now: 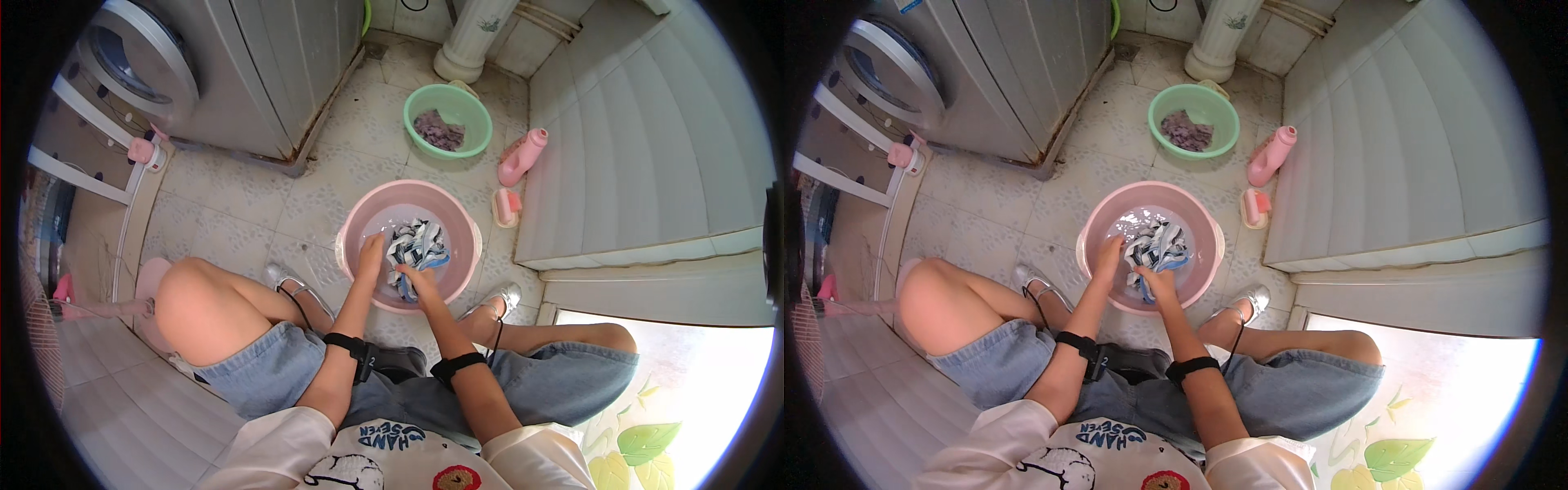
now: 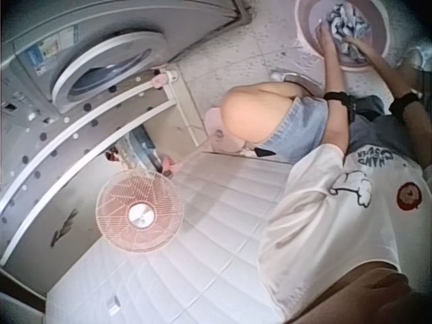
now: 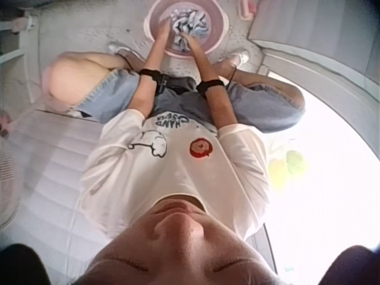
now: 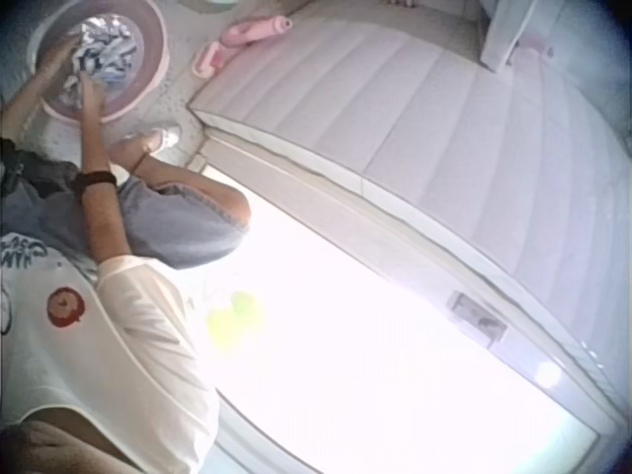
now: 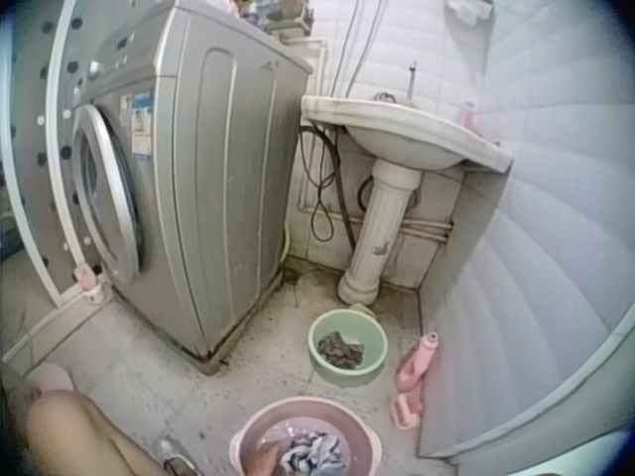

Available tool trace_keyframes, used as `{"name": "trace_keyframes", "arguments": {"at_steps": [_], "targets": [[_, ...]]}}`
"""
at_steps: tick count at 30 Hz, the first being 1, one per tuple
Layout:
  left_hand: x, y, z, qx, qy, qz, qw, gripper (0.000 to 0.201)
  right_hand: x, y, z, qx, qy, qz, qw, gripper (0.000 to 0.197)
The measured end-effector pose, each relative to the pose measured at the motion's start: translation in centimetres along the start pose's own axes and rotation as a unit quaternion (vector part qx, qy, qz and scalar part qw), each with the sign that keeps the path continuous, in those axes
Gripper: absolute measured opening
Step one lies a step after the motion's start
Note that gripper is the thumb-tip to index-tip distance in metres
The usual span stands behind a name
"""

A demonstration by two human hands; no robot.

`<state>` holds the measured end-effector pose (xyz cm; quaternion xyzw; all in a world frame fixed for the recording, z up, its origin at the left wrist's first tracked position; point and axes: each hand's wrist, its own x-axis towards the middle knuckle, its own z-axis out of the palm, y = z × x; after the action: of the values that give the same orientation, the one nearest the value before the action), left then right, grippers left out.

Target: Hand washing a striped garment in a pink bucket with water.

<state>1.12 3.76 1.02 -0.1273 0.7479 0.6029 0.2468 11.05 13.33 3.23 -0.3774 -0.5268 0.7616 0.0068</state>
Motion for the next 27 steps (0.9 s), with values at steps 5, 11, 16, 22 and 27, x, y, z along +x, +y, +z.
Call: {"name": "trace_keyframes", "arguments": {"at_steps": [5, 11, 16, 22, 27], "targets": [[-1.2, 0.6, 1.0, 0.029, -0.113, 0.038, 0.992, 0.037, 0.3, -0.5, -0.3, 0.039, -0.026, 0.031, 0.998, 0.035], [-0.5, -1.9, 0.7, 0.096, -0.018, 0.093, 0.991, 0.026, 3.4, 2.0, -2.6, -0.071, 0.052, -0.107, 0.99, 0.056], [-0.3, -2.1, 0.4, 0.043, 0.018, 0.116, 0.992, 0.03, 1.8, 0.2, -3.6, -0.171, 0.172, -0.139, 0.96, 0.049], [-1.0, 1.9, 0.2, 0.182, -0.019, 0.138, 0.973, 0.033, 2.7, 0.8, -6.8, -0.281, 0.191, -0.191, 0.921, 0.043], [-3.1, 5.6, 0.1, -0.183, -0.079, -0.024, 0.98, 0.033, 1.4, -0.7, -3.0, -0.264, 0.048, -0.245, 0.932, 0.044]]}}
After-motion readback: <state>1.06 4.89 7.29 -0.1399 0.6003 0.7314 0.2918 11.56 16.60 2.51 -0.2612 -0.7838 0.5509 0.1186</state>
